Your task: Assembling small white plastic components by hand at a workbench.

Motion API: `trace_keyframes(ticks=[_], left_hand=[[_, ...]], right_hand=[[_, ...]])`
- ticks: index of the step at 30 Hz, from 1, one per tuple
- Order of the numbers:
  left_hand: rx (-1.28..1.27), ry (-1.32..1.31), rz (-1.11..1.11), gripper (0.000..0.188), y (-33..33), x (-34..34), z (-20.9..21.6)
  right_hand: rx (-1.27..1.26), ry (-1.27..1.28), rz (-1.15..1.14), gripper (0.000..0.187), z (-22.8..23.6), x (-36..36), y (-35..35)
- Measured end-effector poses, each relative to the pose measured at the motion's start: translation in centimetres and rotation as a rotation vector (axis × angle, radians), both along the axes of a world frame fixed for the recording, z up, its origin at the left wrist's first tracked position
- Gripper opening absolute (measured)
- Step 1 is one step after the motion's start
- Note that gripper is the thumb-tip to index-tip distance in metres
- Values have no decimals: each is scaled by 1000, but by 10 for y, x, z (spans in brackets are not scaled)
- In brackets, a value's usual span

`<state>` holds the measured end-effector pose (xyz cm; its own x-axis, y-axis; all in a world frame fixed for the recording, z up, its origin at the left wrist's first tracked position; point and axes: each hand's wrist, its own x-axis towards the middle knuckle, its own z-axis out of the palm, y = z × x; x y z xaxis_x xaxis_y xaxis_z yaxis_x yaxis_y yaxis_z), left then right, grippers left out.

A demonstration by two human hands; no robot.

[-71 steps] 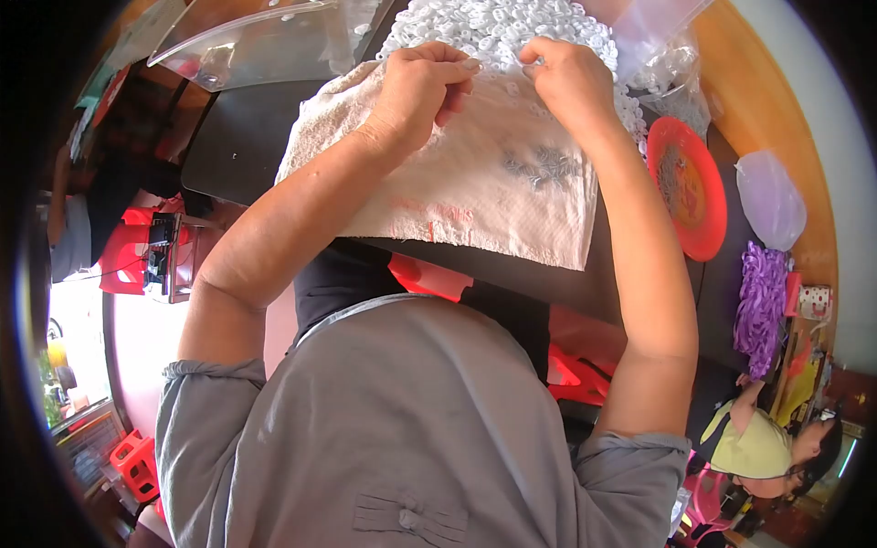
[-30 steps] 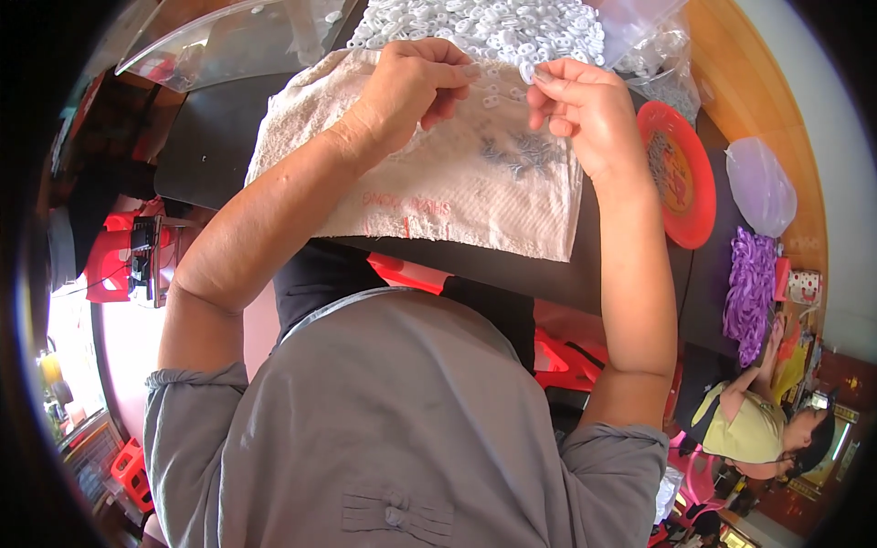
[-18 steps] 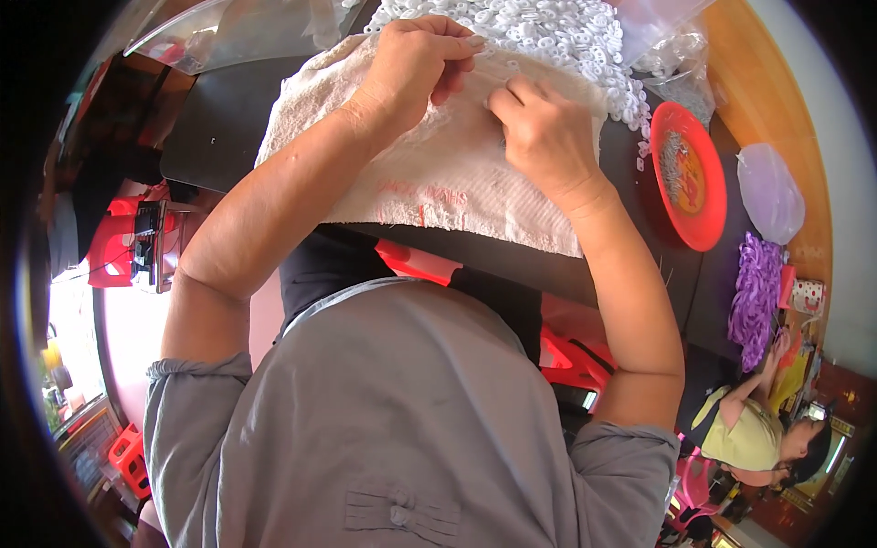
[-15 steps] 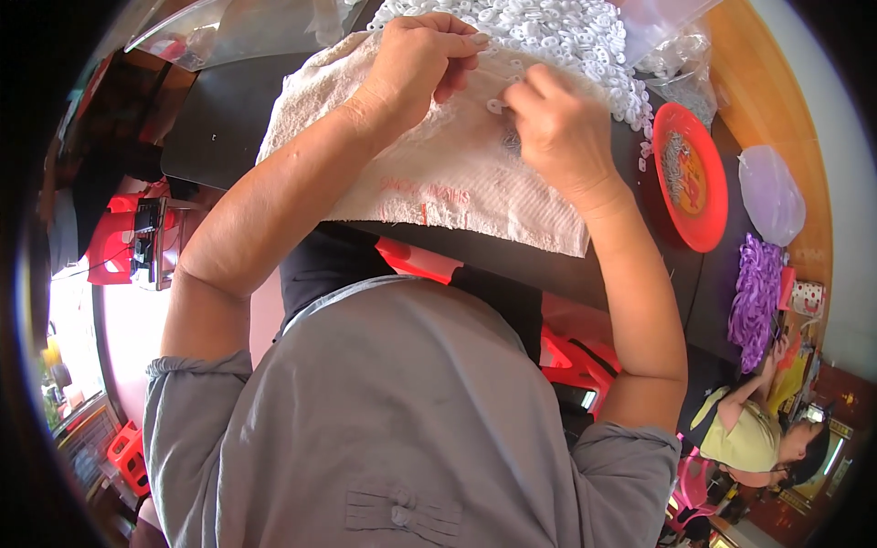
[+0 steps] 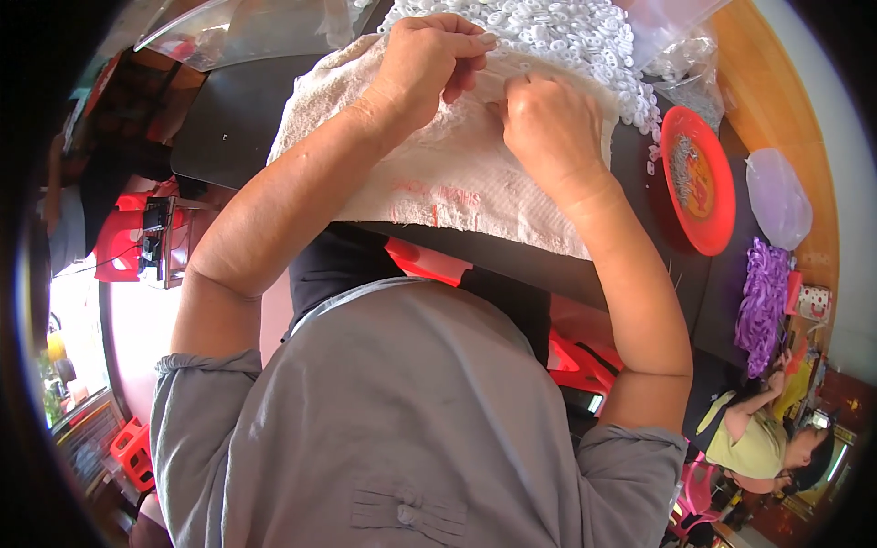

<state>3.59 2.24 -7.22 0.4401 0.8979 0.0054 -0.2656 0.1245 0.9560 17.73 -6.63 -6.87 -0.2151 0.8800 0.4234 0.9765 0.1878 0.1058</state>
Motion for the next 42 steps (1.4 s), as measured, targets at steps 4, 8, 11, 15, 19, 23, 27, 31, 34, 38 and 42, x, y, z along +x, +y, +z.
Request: trace_keyframes(ticks=[4,8,11,15,19,23,27,31,34,38,42], left_hand=[[-5,-21,21,11,5,0,-2],[-27,-59,30,11,5,-3,4],[-26,-35,-17,13,2,-7,8],[-34,-154,-87,13,1,-7,6],[38,-137,-111,13,-4,-5,9],[123,-51,-113,14,-15,-5,14],[192,20,-98,15,-19,-4,14],[191,44,-98,15,-19,-4,13],[188,49,-94,15,-21,-5,14],[186,61,-98,15,-22,-5,15],[186,58,-118,15,-23,-7,17]], right_hand=[[-29,89,33,4,6,-7,6],[49,131,138,2,-6,-13,9],[103,85,153,3,-8,-18,4],[103,117,88,5,-6,-11,2],[-44,889,8,9,17,14,3],[-233,1277,-9,17,37,20,-3],[-251,1385,21,19,34,24,-4],[-219,1401,20,18,33,22,-4],[-224,1393,23,18,33,20,-3],[-207,1364,30,18,33,19,-4],[-214,1311,59,18,33,18,-3]])
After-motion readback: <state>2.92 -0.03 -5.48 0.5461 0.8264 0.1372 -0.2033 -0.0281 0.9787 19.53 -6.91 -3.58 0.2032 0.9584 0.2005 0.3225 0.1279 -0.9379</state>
